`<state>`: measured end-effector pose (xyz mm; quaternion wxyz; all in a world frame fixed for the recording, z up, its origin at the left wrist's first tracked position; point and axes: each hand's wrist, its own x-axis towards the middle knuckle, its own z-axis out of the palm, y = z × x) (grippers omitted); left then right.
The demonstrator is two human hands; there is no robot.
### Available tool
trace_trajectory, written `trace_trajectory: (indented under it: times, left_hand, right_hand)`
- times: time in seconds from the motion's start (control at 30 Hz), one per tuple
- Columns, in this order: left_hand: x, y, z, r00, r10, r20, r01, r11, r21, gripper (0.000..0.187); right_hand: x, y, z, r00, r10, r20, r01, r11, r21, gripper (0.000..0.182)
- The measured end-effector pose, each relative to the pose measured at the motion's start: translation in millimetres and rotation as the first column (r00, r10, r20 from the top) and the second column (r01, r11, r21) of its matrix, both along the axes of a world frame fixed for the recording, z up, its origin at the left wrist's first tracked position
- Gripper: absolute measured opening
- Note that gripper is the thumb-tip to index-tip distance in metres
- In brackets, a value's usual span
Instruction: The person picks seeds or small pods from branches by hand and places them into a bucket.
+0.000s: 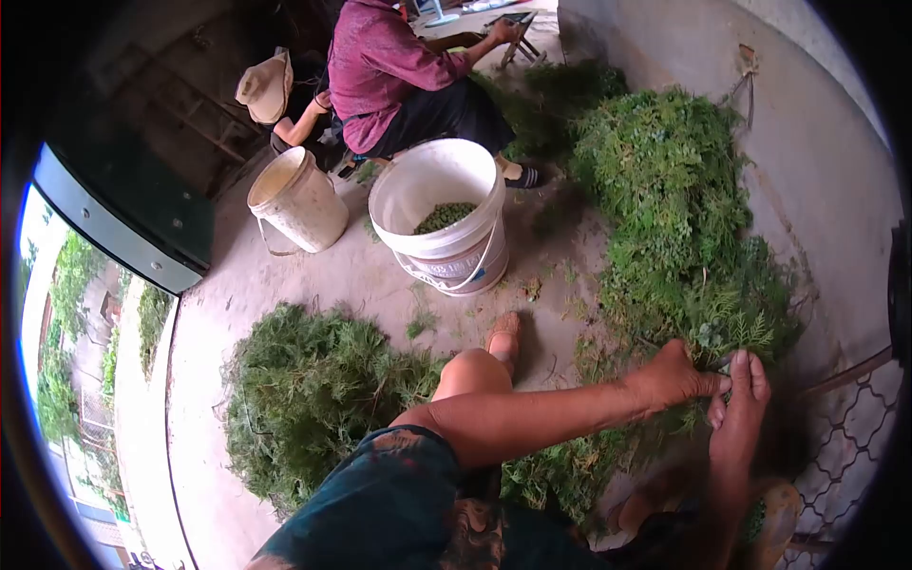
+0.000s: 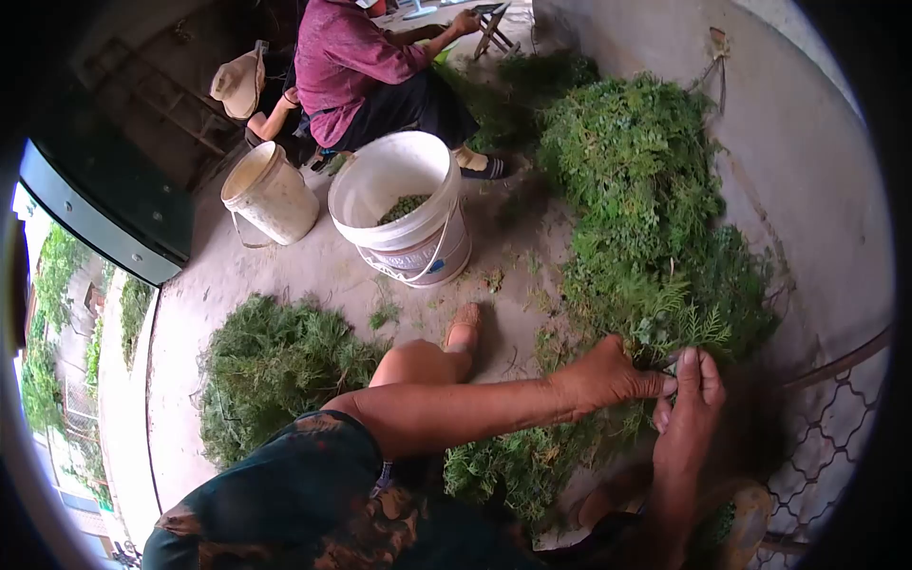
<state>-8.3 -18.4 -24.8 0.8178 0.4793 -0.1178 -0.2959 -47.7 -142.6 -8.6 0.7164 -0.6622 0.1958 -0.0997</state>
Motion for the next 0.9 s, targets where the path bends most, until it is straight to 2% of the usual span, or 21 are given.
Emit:
trace_trajectory:
  times: [0.03,0.07,0.1,0.17,0.2,0.23,0.3,0.33,0.37,0.4,0.43,0.47,0.5,0.57,0.6,0.67,0.73,0.8,0.83,0.9]
  left_hand:
    - [-0.9,1.5,2.9,0.999,0.019,-0.041,-0.019,1.0,0.0,0.035]
    - [-1.1,-3.2,-3.5,0.995,0.1,-0.018,-0.1,0.995,-0.01,0.03]
    - [-0.4,-2.1,-3.5,0.994,0.108,-0.003,-0.108,0.994,-0.018,0.03]
    - [1.8,-0.8,-3.1,0.987,0.095,-0.128,-0.084,0.993,0.083,0.027]
    - [3.9,-0.6,-6.9,0.988,0.073,-0.133,-0.067,0.996,0.051,0.027]
    - [4.0,-1.3,-9.8,0.971,0.134,-0.197,-0.129,0.991,0.042,0.033]
    - [9.6,-4.1,-11.3,0.938,0.217,-0.27,-0.164,0.965,0.205,0.038]
    - [8.7,-6.2,-8.8,0.918,0.306,-0.252,-0.217,0.92,0.325,0.044]
    - [8.3,-4.1,-8.2,0.918,0.307,-0.249,-0.22,0.921,0.322,0.044]
    - [6.6,-2.4,-8.5,0.948,0.243,-0.204,-0.211,0.963,0.166,0.047]
    - [4.4,-1.9,-10.5,0.971,0.185,-0.148,-0.187,0.982,0.005,0.05]
    - [9.3,-9.2,-31.5,0.979,0.188,-0.077,-0.173,0.97,0.169,0.049]
    - [9.2,-8.1,-31.0,0.979,0.188,-0.078,-0.173,0.971,0.167,0.049]
    - [10.0,-4.8,-31.2,0.974,0.145,-0.173,-0.122,0.983,0.136,0.041]
    - [10.6,-1.7,-28.9,0.974,0.14,-0.179,-0.116,0.983,0.139,0.041]
    - [12.9,4.1,-21.6,0.95,0.233,-0.206,-0.167,0.94,0.297,0.034]
    - [12.7,6.0,-17.2,0.909,0.415,-0.041,-0.342,0.799,0.494,0.032]
    - [27.4,14.2,-22.5,0.95,0.271,-0.152,-0.199,0.906,0.375,0.029]
    - [26.0,14.3,-12.4,0.916,0.324,-0.238,-0.249,0.922,0.297,0.024]
    - [21.0,11.9,0.3,0.894,0.383,-0.232,-0.344,0.919,0.19,0.015]
  right_hand:
    - [1.4,-3.8,-4.5,0.997,0.083,-0.005,-0.083,0.996,-0.022,0.024]
    - [3.4,-3.8,-5.9,0.995,0.097,0.031,-0.094,0.993,-0.067,0.023]
    - [3.3,-2.5,-4.5,0.993,0.105,0.046,-0.102,0.992,-0.075,0.023]
    - [2.8,0.6,0.4,0.996,0.078,0.049,-0.076,0.996,-0.047,0.022]
    - [2.2,3.5,5.3,0.995,0.094,0.026,-0.094,0.996,0.009,0.021]
    - [1.8,5.5,9.7,0.994,0.109,0.002,-0.109,0.992,0.064,0.021]
    - [3.0,5.5,4.7,0.986,0.165,0.001,-0.164,0.981,0.102,0.016]
    - [2.9,3.2,2.3,0.975,0.221,-0.03,-0.216,0.969,0.122,0.012]
    - [3.4,-0.9,-1.0,0.959,0.277,-0.06,-0.266,0.953,0.144,0.008]
    - [5.7,-3.0,-11.6,0.959,0.278,-0.058,-0.268,0.953,0.142,0.008]
    - [9.6,-3.4,-26.2,0.96,0.272,0.066,-0.248,0.935,-0.253,0.006]
    - [11.7,-4.0,-34.2,0.934,0.309,0.182,-0.142,0.785,-0.603,0.004]
    - [9.8,-1.0,-30.3,0.934,0.309,0.181,-0.142,0.784,-0.605,0.004]
    - [7.0,8.0,-18.3,0.958,0.286,-0.016,-0.214,0.677,-0.704,0.002]
    - [9.8,8.0,-19.5,0.959,0.281,-0.021,-0.215,0.681,-0.7,0.002]
    - [14.9,3.6,-28.5,0.934,0.351,0.068,-0.225,0.726,-0.65,0.004]
    - [21.9,3.3,-34.2,0.918,0.363,0.16,-0.244,0.835,-0.494,0.008]
    - [18.3,3.2,-13.4,0.94,0.329,0.091,-0.31,0.934,-0.177,0.016]
    - [14.3,1.1,-1.7,0.933,0.351,0.074,-0.358,0.924,0.133,0.019]
    - [12.2,2.5,-1.6,0.921,0.33,0.206,-0.383,0.861,0.334,0.023]
